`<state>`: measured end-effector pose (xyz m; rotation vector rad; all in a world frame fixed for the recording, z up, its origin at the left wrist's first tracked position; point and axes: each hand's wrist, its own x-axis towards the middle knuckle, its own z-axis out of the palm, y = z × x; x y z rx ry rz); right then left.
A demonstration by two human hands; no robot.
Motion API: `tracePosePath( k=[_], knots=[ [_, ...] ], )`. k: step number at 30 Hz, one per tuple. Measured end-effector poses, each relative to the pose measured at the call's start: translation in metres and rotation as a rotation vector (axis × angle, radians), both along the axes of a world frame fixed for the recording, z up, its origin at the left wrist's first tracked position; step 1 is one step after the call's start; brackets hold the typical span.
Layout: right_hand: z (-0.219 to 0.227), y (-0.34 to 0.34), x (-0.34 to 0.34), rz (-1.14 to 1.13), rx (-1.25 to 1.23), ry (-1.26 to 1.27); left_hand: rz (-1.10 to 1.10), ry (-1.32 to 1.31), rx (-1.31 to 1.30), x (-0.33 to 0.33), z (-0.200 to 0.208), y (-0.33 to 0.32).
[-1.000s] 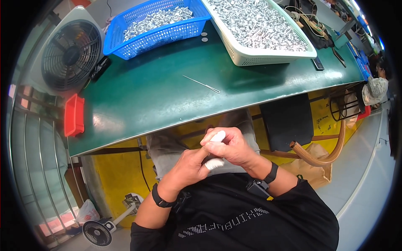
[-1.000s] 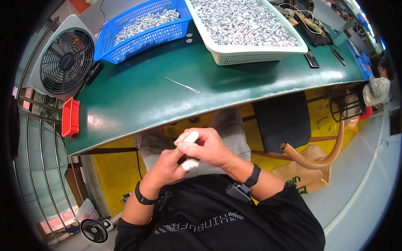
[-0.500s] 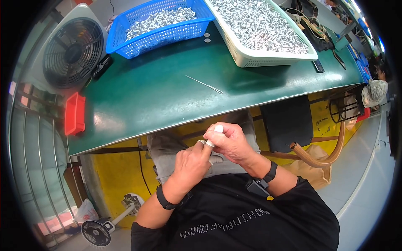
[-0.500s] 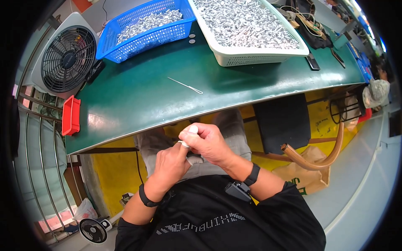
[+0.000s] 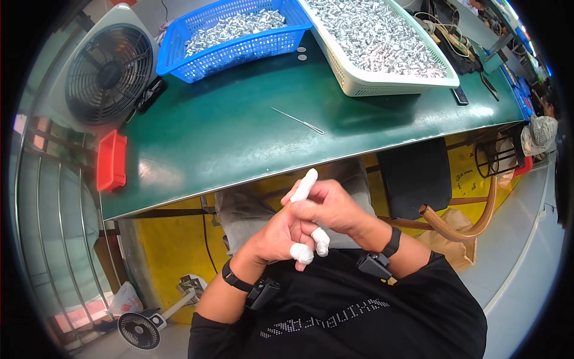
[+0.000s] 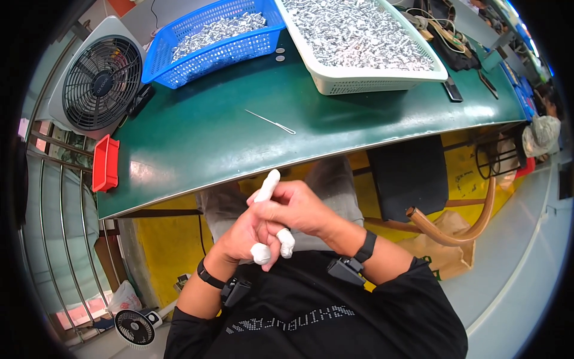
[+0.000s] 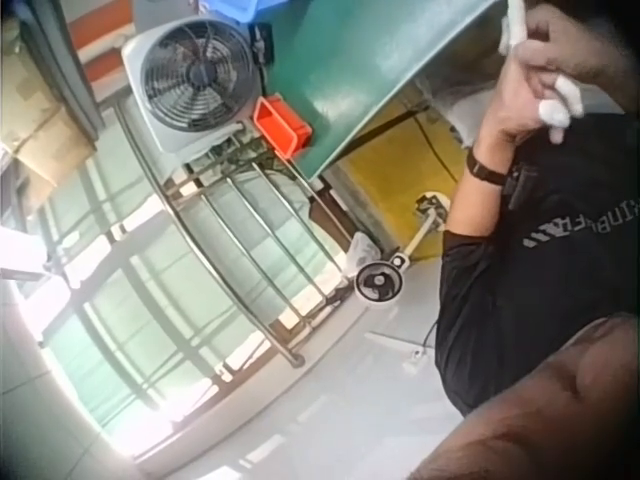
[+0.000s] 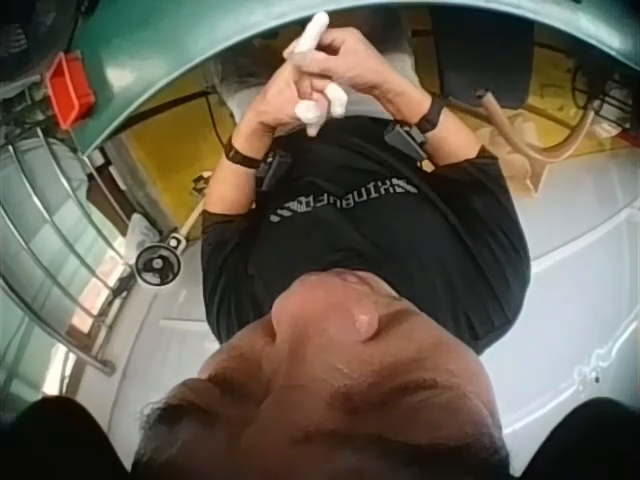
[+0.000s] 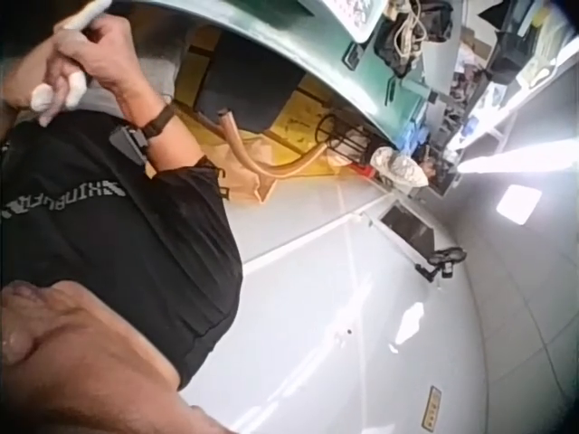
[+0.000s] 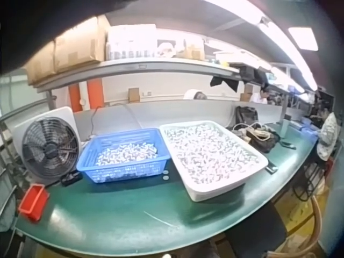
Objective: Manually assembling small metal components and plastic parts at a hardware factory workstation.
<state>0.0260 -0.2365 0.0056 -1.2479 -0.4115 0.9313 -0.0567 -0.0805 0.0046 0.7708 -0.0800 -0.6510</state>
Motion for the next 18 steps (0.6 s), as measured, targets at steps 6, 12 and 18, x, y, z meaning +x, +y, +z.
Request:
tracePosePath(
  k=[6, 12, 18],
  knots=[
    [-0.005, -0.003, 0.009, 0.114, 0.035, -0.036, -0.031, -0.012, -0.079, 0.003, -0.008, 0.003],
    [-0.011, 0.004, 0.007, 0.101, 0.165, -0.038, -0.073, -0.030, -0.137, 0.000, -0.020, -0.003],
    [0.018, -0.004, 0.038, 0.209, 0.142, -0.169, 0.113, -0.161, -0.504, 0.000, 0.005, -0.001]
  ],
)
